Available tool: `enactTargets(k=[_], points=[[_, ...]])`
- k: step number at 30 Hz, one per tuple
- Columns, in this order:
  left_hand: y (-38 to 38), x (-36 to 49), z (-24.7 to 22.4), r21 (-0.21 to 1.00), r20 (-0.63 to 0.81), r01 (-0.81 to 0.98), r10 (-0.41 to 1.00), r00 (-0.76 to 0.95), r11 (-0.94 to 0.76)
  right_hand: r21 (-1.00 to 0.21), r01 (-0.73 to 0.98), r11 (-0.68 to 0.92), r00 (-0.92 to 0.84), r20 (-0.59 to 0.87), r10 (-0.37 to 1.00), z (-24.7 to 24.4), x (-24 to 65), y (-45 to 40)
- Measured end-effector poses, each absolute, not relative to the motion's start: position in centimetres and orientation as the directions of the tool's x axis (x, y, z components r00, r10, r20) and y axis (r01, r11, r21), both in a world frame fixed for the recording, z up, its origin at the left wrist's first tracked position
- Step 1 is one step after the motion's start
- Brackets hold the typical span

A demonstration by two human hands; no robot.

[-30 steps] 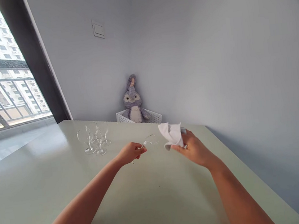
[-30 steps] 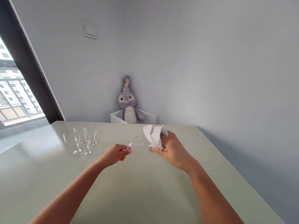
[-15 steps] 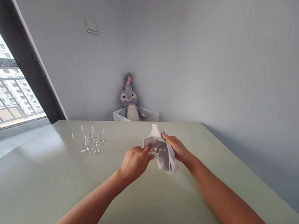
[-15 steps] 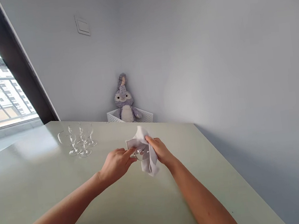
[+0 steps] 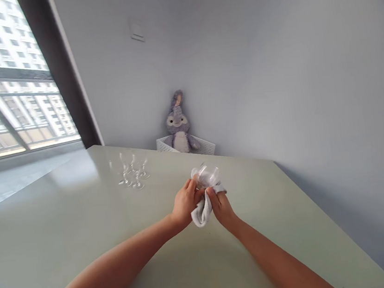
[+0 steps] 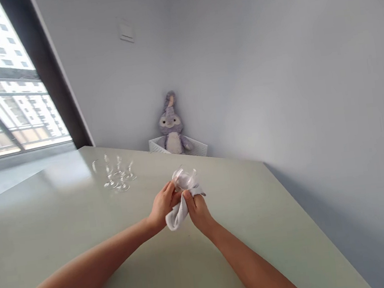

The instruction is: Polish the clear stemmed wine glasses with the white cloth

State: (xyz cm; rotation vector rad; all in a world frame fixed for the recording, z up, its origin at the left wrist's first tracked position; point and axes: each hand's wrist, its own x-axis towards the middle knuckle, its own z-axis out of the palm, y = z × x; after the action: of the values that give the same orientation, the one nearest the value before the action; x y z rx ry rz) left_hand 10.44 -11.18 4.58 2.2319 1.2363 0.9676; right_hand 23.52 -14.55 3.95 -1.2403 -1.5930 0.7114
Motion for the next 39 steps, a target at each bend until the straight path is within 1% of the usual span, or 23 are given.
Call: enactTargets(k=[2, 3, 5, 6, 8, 9, 10, 11, 12, 13, 15, 17, 19, 20, 22, 25, 28, 30, 31, 33, 35, 37, 39], points=[[-10.8, 10.4, 4.6, 0.615, 0.399, 0.587, 0.85, 0.345, -0.527, -0.715, 0.569, 0.407, -0.09, 0.437, 0.895, 3.4, 23.5, -14.4], [-10.5, 10.4, 4.6, 0.61, 0.403, 0.592, 0.85, 0.34, -0.526, -0.626, 0.652, 0.428, -0.104, 0.485, 0.868, 3.1, 23.5, -14.2], [-9.9, 10.1, 4.4, 0.624, 0.399, 0.598, 0.863, 0.31, -0.503, -0.447, 0.792, 0.416, -0.135, 0.537, 0.833, 2.8, 23.6, -14.0], [-9.5, 9.9, 4.3, 0.637, 0.397, 0.601, 0.874, 0.28, -0.482, -0.355, 0.84, 0.411, -0.176, 0.537, 0.825, 2.8, 23.7, -14.0], [-8.7, 9.4, 4.2, 0.659, 0.406, 0.608, 0.89, 0.207, -0.442, -0.196, 0.867, 0.458, -0.325, 0.473, 0.819, 3.3, 23.8, -14.2], [-8.3, 9.2, 4.1, 0.667, 0.414, 0.609, 0.893, 0.176, -0.429, -0.157, 0.847, 0.508, -0.411, 0.413, 0.812, 3.6, 23.9, -14.4], [-7.9, 9.0, 4.1, 0.674, 0.419, 0.61, 0.896, 0.148, -0.416, -0.158, 0.811, 0.564, -0.489, 0.346, 0.801, 4.1, 24.0, -14.7], [-7.6, 8.8, 4.0, 0.682, 0.417, 0.611, 0.9, 0.125, -0.401, -0.197, 0.771, 0.606, -0.547, 0.284, 0.788, 4.5, 24.1, -14.8], [-7.3, 8.7, 3.9, 0.69, 0.409, 0.613, 0.906, 0.108, -0.384, -0.263, 0.737, 0.623, -0.575, 0.24, 0.782, 4.9, 24.3, -14.9], [-7.2, 8.6, 3.8, 0.696, 0.397, 0.616, 0.913, 0.098, -0.369, -0.34, 0.716, 0.609, -0.567, 0.225, 0.792, 5.1, 24.5, -14.8], [-7.3, 8.8, 3.6, 0.691, 0.383, 0.625, 0.917, 0.112, -0.364, -0.491, 0.702, 0.516, -0.44, 0.27, 0.856, 5.1, 24.9, -14.3], [-7.8, 9.2, 3.2, 0.651, 0.406, 0.631, 0.895, 0.182, -0.423, -0.647, 0.664, 0.375, -0.223, 0.307, 0.925, 4.4, 25.2, -13.5], [-8.6, 9.8, 2.5, 0.574, 0.457, 0.623, 0.839, 0.295, -0.531, -0.807, 0.539, 0.24, -0.073, 0.239, 0.968, 3.4, 25.2, -12.7], [-9.0, 10.1, 2.1, 0.527, 0.481, 0.614, 0.802, 0.355, -0.588, -0.869, 0.46, 0.18, -0.043, 0.181, 0.983, 2.9, 25.1, -12.5], [-9.5, 10.4, 1.1, 0.434, 0.511, 0.589, 0.725, 0.462, -0.681, -0.945, 0.312, 0.098, -0.028, 0.094, 0.995, 2.0, 24.6, -12.3], [-9.4, 10.5, -0.3, 0.337, 0.544, 0.54, 0.628, 0.557, -0.771, -0.99, 0.13, 0.052, 0.018, 0.055, 0.998, 1.2, 23.9, -12.0], [-9.0, 10.1, -0.8, 0.262, 0.574, 0.474, 0.531, 0.624, -0.841, -0.998, -0.034, 0.054, 0.113, 0.05, 0.992, 1.0, 24.2, -11.2], [-8.7, 9.8, -0.8, 0.257, 0.575, 0.481, 0.533, 0.621, -0.838, -0.992, -0.094, 0.083, 0.201, 0.063, 0.978, 1.0, 25.5, -10.1], [-8.6, 9.6, -0.8, 0.279, 0.572, 0.505, 0.564, 0.596, -0.817, -0.99, -0.103, 0.095, 0.252, 0.066, 0.965, 1.0, 26.5, -9.4], [-8.3, 9.5, -0.7, 0.356, 0.557, 0.563, 0.654, 0.513, -0.746, -0.993, -0.069, 0.095, 0.37, 0.063, 0.927, 0.8, 29.1, -7.9], [-8.0, 9.4, -0.8, 0.442, 0.542, 0.591, 0.726, 0.423, -0.675, -0.998, 0.036, 0.047, 0.485, 0.059, 0.872, 0.5, 32.1, -6.5], [-7.7, 9.3, -0.9, 0.52, 0.534, 0.58, 0.769, 0.351, -0.626, -0.992, 0.128, -0.016, 0.582, 0.062, 0.811, 0.1, 34.9, -5.2], [-7.5, 9.3, -0.9, 0.581, 0.533, 0.549, 0.791, 0.302, -0.601, -0.985, 0.165, -0.054, 0.644, 0.066, 0.762, -0.3, 36.9, -4.4]])
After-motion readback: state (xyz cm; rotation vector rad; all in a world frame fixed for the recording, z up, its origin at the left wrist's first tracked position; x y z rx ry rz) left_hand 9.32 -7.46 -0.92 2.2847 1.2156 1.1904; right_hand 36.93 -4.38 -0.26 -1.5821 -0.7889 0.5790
